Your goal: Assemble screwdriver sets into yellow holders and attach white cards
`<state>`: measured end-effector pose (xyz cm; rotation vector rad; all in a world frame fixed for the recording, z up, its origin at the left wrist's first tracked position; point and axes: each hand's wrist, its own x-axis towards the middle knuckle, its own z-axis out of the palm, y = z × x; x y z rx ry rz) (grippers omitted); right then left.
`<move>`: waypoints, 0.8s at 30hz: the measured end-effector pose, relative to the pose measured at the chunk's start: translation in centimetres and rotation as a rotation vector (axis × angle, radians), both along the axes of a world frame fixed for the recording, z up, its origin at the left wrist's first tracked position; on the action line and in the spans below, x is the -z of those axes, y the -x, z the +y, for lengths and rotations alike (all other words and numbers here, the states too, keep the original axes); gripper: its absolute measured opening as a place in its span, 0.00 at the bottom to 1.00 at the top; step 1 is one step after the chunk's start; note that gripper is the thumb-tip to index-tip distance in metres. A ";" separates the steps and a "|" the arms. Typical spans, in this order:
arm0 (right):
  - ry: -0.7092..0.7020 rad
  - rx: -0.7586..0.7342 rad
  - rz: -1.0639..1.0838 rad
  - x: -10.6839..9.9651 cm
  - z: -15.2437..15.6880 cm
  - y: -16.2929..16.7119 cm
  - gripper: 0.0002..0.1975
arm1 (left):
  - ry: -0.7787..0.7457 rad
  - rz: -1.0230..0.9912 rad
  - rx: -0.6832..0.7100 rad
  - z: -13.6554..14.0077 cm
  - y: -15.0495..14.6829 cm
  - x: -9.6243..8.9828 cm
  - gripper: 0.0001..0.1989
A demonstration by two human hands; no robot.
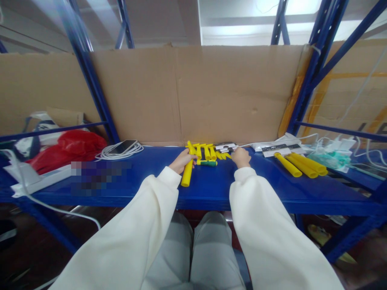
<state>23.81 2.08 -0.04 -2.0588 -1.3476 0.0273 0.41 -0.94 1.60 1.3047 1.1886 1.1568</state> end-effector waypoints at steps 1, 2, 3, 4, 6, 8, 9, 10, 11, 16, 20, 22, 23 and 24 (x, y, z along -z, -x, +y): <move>0.033 0.029 -0.028 0.1 -0.1 -0.4 0.13 | -0.039 0.000 0.014 0.0 0.0 0.1 0.27; 0.067 0.046 -0.050 0.3 -0.1 -0.7 0.14 | -0.083 0.011 0.019 0.1 -0.1 0.2 0.30; 0.095 0.052 -0.067 0.4 -0.2 -0.9 0.15 | -0.134 0.036 0.014 0.2 0.0 0.3 0.31; 0.115 0.050 -0.079 0.6 -0.1 -1.1 0.16 | -0.187 0.074 0.002 0.4 0.0 0.4 0.32; 0.137 0.039 -0.091 1.0 0.1 -1.3 0.17 | -0.278 0.183 -0.028 0.7 0.2 0.6 0.32; 0.126 0.022 -0.104 1.4 0.5 -1.4 0.16 | -0.344 0.311 -0.043 0.9 0.5 0.6 0.31; 0.116 0.010 -0.113 1.6 0.7 -1.4 0.16 | -0.388 0.373 -0.050 1.0 0.7 0.5 0.30; 0.108 -0.006 -0.124 1.8 0.8 -1.4 0.16 | -0.438 0.441 -0.054 0.9 0.7 0.5 0.29; 0.108 -0.021 -0.135 1.9 1.0 -1.3 0.17 | -0.493 0.517 -0.050 0.9 0.8 0.5 0.28; 0.217 -0.082 -0.201 2.0 1.2 -0.9 0.24 | -0.619 0.930 0.146 -0.1 0.2 1.1 0.28; 0.252 -0.109 -0.237 1.9 1.2 -0.7 0.25 | -0.632 0.952 0.207 -0.2 -0.2 1.7 0.28; 0.255 -0.120 -0.251 1.7 1.1 -0.6 0.25 | -0.633 0.936 0.206 0.1 -0.2 1.8 0.27; 0.257 -0.121 -0.260 1.7 1.0 -0.6 0.25 | -0.631 0.933 0.208 0.2 -0.1 1.8 0.26; 0.257 -0.115 -0.270 1.6 0.9 -0.5 0.24 | -0.629 0.932 0.211 0.3 -0.1 1.8 0.26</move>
